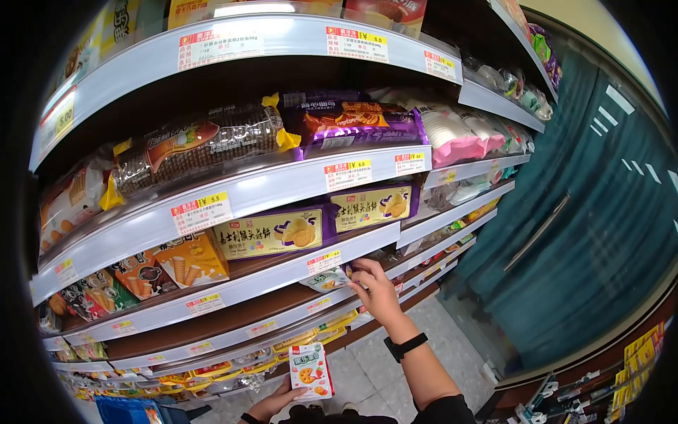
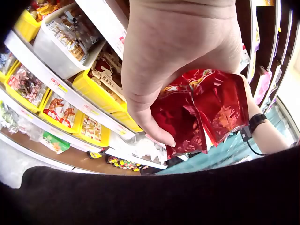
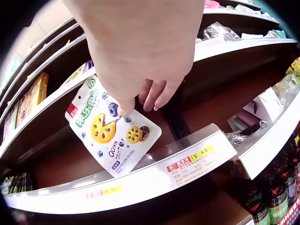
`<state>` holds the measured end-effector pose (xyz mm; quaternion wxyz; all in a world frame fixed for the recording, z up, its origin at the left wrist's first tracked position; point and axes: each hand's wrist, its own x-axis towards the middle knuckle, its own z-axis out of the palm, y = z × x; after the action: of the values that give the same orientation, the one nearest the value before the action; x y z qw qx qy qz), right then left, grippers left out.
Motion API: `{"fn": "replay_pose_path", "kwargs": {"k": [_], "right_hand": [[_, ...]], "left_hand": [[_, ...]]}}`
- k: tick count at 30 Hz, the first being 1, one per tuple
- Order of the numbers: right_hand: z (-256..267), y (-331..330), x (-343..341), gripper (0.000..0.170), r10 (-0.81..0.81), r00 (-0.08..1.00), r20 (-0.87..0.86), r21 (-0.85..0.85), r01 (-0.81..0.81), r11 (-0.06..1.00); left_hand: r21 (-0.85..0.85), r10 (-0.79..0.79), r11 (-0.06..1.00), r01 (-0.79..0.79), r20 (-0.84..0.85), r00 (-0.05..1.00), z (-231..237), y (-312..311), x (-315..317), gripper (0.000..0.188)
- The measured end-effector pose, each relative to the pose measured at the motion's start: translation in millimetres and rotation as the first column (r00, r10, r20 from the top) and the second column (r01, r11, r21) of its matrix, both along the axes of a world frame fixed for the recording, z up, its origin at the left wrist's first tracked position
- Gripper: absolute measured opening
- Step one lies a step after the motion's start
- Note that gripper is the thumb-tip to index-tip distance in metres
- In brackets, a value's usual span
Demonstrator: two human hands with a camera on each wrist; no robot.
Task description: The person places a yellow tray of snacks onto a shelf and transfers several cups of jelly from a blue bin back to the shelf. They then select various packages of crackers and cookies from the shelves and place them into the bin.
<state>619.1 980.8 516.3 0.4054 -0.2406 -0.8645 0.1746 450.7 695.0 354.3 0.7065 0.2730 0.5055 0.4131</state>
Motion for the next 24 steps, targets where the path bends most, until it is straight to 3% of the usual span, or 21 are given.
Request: {"fn": "replay_pose_path", "kwargs": {"k": [3,5,8,9,11,12,14,15,17,18,24], "right_hand": [[6.2,-18.8,3.0,0.016,-0.046,0.999,-0.003,0.127,0.046,0.991],[7.5,-30.3,10.8,0.015,-0.065,0.998,0.025,0.072,0.063,0.995],[9.4,-45.7,28.4,0.016,-0.194,0.981,0.019,0.242,0.184,0.953],[11.1,-54.6,33.2,0.015,-0.207,0.978,0.005,0.202,0.201,0.958],[-2.8,-69.1,52.9,0.014,-0.175,0.985,0.008,-0.044,0.175,0.984],[-12.7,-78.5,63.3,0.014,-0.189,0.982,0.022,-0.055,0.190,0.980],[-37.8,-100.3,83.7,0.013,-0.287,0.958,0.024,-0.481,0.263,0.836],[-50.3,-109.9,92.5,0.013,-0.300,0.953,0.039,-0.491,0.280,0.825],[-69.9,-131.0,109.3,0.013,-0.348,0.937,-0.010,-0.675,0.250,0.694],[-72.1,-143.1,116.0,0.014,-0.384,0.920,0.078,-0.689,0.328,0.647],[-82.3,-219.7,144.5,0.018,-0.487,0.862,0.141,-0.790,0.394,0.469]], "left_hand": [[0.009,-0.020,1.000,0.021,-0.003,1.000,-1.6,1.6,-2.8,0.096],[0.012,-0.036,0.999,0.037,-0.010,0.999,2.6,4.4,-4.1,0.096],[0.006,-0.084,0.996,0.084,-0.006,0.996,1.5,10.3,-5.8,0.092],[-0.003,-0.113,0.994,0.113,0.000,0.994,-2.5,12.0,-5.4,0.088],[0.000,-0.146,0.989,0.146,-0.008,0.989,-16.4,16.1,-3.8,0.088],[0.005,-0.167,0.986,0.168,-0.015,0.986,-19.1,18.4,-2.6,0.090],[0.012,-0.211,0.977,0.211,-0.025,0.977,-20.9,21.7,-0.6,0.093],[0.029,-0.229,0.973,0.231,-0.053,0.972,-27.4,21.8,1.5,0.094],[0.049,-0.243,0.968,0.245,-0.043,0.969,-29.7,23.1,6.8,0.093],[0.059,-0.238,0.969,0.241,-0.054,0.970,-32.0,22.0,9.8,0.091],[0.069,-0.200,0.977,0.202,-0.034,0.979,-39.5,-0.7,31.7,0.092]]}}
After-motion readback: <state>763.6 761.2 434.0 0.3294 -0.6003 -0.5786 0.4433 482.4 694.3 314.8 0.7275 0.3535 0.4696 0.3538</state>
